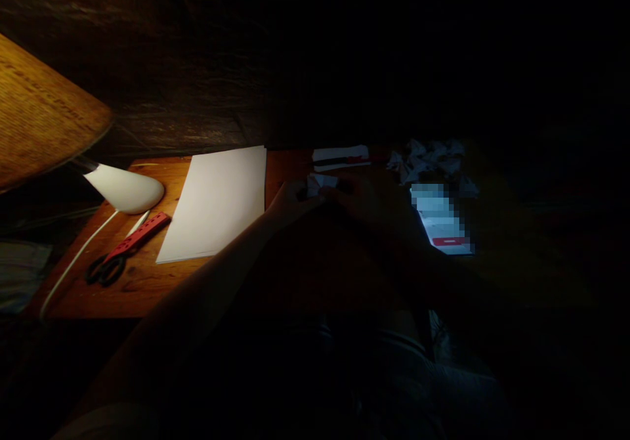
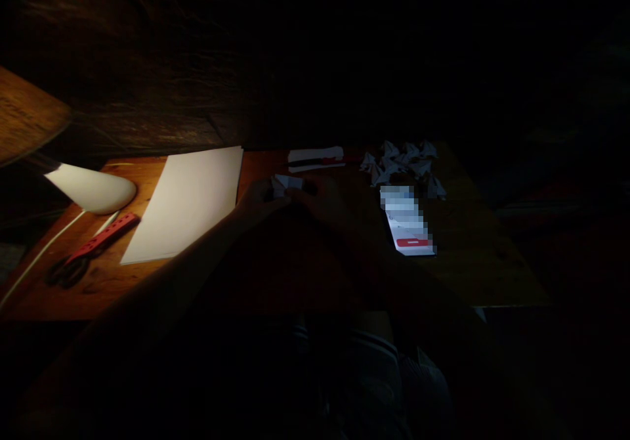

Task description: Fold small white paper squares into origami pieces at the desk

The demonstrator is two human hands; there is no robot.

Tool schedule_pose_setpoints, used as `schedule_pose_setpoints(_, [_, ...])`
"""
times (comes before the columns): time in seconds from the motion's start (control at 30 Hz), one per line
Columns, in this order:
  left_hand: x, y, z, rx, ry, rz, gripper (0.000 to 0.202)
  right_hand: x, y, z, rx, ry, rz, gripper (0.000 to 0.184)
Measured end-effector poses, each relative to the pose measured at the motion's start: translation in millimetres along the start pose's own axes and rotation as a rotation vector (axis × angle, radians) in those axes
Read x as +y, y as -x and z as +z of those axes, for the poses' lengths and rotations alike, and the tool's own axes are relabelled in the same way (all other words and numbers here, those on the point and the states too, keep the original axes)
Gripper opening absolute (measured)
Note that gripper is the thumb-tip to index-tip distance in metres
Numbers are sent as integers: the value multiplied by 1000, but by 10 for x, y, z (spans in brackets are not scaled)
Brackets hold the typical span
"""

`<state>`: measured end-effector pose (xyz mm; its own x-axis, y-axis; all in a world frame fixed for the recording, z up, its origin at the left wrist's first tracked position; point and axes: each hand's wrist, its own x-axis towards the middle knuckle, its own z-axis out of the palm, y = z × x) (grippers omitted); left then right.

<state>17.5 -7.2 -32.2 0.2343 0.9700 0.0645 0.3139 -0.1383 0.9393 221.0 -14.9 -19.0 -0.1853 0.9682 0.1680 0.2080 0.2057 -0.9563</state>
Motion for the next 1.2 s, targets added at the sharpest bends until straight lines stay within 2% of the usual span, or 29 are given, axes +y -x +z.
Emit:
schedule_pose_setpoints(0.23, [59,18,-7,-36,62,19,23,-15,-7,6,-22,1,17,16])
schedule_pose_setpoints(0.43, [39,22,-30,-77,110,4,21,-36,4,0,-71,92,13,19])
schedule_pose_setpoints(0.57, [14,18,-26,-44,101,-8,22,-61,11,-1,-85,45,-29,19])
schedule_pose_setpoints(0.77, [17,-27,-2,11,165,90,24,-83,8,-31,-48,14,-65,13])
schedule_pose_setpoints(0.97, [73,-7,-14,-15,165,114,24,-65,-10,-35,-64,7,-25,12])
schedule_pose_setpoints(1.1, [117,15,-11,-56,182,134,31,-47,-13,-29,-79,-16,-17,14])
schedule_pose_setpoints(1.2, [110,-2,6,-31,165,131,33,-8,-14,-19,-90,-25,-31,19])
